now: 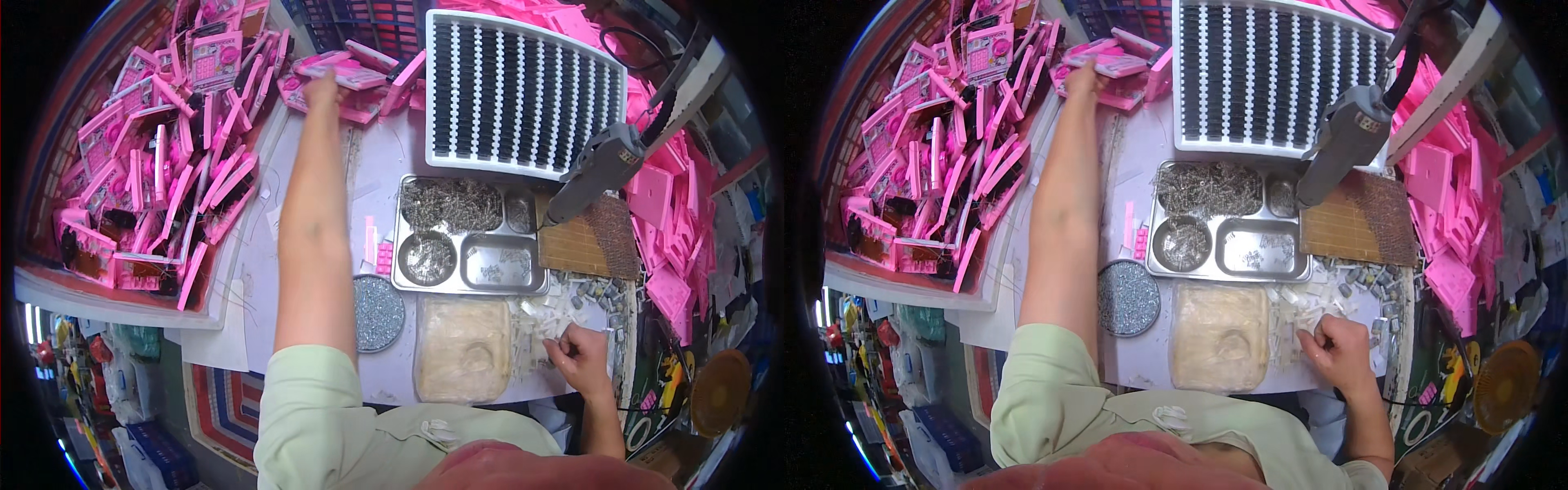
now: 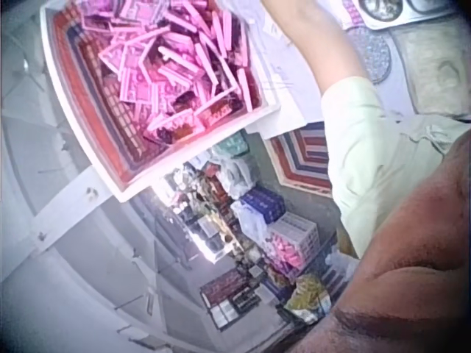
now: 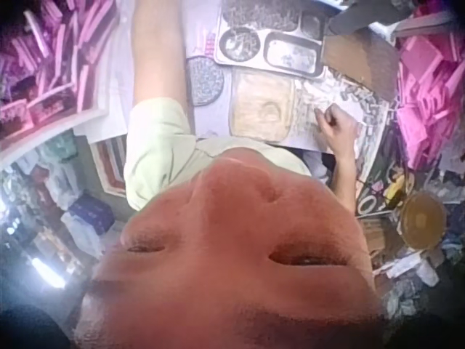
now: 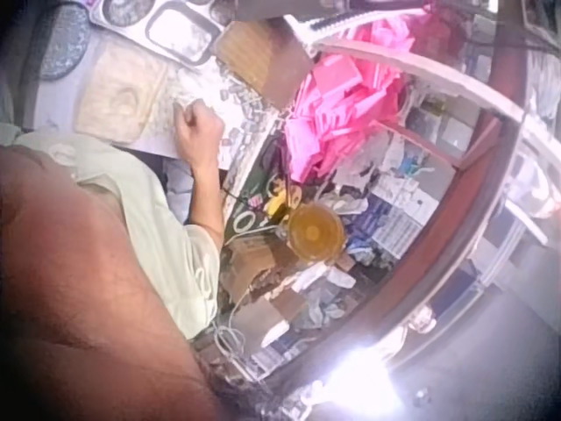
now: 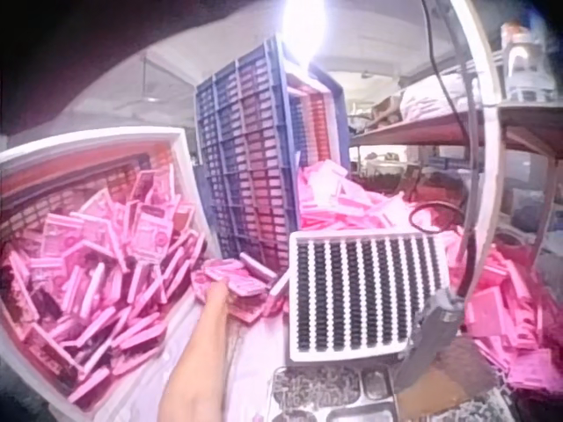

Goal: Assembling internal electronic components and soldering wires into a pink plastic housing.

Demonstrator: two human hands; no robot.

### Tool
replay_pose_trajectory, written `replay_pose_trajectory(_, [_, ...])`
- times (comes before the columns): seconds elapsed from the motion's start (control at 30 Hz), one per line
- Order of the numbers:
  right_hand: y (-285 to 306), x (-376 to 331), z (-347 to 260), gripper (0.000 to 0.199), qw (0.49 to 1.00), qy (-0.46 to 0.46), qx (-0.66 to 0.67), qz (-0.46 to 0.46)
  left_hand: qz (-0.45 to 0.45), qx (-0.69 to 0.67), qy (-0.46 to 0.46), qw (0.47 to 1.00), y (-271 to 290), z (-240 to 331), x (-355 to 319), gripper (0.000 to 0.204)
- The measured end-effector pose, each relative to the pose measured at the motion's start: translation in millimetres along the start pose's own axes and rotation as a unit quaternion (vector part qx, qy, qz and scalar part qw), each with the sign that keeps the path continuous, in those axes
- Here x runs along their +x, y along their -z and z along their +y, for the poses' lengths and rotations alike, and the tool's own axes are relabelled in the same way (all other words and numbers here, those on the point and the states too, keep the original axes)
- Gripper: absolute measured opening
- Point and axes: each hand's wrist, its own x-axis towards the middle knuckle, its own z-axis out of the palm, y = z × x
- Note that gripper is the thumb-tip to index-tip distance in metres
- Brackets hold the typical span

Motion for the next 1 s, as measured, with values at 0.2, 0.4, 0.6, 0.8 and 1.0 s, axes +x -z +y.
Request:
replay_pose_trajectory(0.2, [-36.7,30.0,-20.3,0.015,0.883,-0.090,0.455,-0.065,-0.096,0.322,-0.421,0.842,57.9,93.4,-205.6,0.031])
replay_pose_trajectory(0.4, [-68.6,97.1,-50.9,0.090,0.551,-0.124,0.756,-0.329,-0.312,0.367,-0.564,0.671,138.2,83.6,-425.9,0.040])
replay_pose_trajectory(0.6, [-67.3,7.3,-22.1,0.041,0.770,-0.175,0.593,-0.161,-0.404,0.353,-0.516,0.668,157.0,24.9,-499.6,0.038])
replay_pose_trajectory(0.8, [-70.1,-42.2,3.3,0.027,0.996,0.064,-0.028,0.047,-0.487,0.372,-0.436,0.659,145.4,-14.6,-505.5,0.036])
replay_pose_trajectory(1.0, [-91.4,-22.8,9.0,0.027,0.985,0.130,-0.086,0.073,-0.491,0.430,-0.377,0.658,150.9,-3.0,-510.8,0.039])
